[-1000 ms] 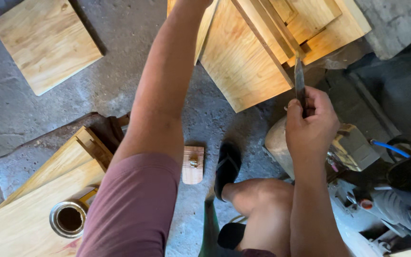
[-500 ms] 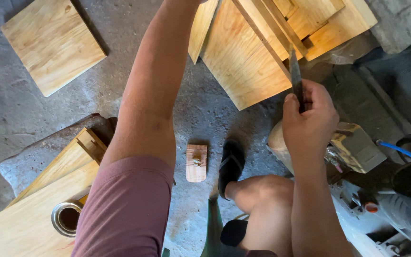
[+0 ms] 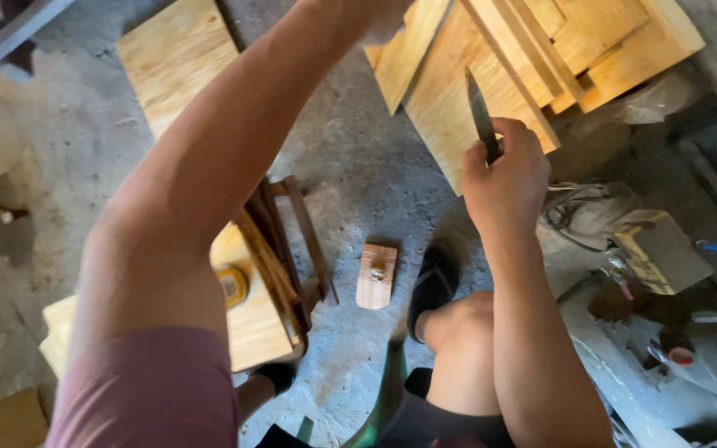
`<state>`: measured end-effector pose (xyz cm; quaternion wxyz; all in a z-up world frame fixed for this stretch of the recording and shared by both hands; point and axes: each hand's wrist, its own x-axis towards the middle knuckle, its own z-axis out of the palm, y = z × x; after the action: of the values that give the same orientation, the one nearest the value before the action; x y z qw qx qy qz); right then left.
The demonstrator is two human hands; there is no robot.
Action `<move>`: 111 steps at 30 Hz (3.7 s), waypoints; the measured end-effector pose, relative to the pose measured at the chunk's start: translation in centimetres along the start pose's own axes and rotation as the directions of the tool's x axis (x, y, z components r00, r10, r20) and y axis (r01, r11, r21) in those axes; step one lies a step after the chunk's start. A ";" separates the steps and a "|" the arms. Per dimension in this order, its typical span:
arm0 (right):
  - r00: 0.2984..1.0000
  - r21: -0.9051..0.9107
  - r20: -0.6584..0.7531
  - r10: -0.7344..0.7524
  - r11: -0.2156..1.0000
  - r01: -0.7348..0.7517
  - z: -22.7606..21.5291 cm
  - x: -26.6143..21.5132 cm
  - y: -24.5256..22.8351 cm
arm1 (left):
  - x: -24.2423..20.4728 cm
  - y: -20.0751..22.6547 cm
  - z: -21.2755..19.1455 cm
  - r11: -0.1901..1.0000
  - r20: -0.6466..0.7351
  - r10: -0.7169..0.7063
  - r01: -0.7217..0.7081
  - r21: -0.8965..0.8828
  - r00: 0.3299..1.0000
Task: The person applies a dark wood finish to several wooden planks using a small knife to scoop the finish from a can and spread it onto the wood. The person handles the planks one at a time, applying the finish to the surface and edges, then stacks the treated planks.
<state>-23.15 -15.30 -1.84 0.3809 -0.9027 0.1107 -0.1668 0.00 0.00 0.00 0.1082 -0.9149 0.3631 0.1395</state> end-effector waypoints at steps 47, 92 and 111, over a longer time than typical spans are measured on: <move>0.742 0.262 0.373 -0.557 0.830 0.492 11.0 -8.4 -12.7 | -56.0 11.8 17.7 0.575 -0.523 -0.817 0.288 -0.766 0.242; 0.496 0.432 0.637 -0.591 0.806 0.405 4.6 -31.6 -23.8 | -62.0 18.4 20.0 0.076 -0.117 -0.941 -0.138 -0.988 0.318; 0.806 -0.017 0.322 -0.497 0.848 0.529 11.2 -20.0 -9.5 | -65.5 19.9 20.4 0.074 -0.074 -0.997 -0.010 -0.997 0.002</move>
<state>-36.56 5.01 -6.63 0.2856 -0.9323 -0.1891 -0.1159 -63.10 33.49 0.85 -0.5093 -0.7709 -0.2609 -0.2796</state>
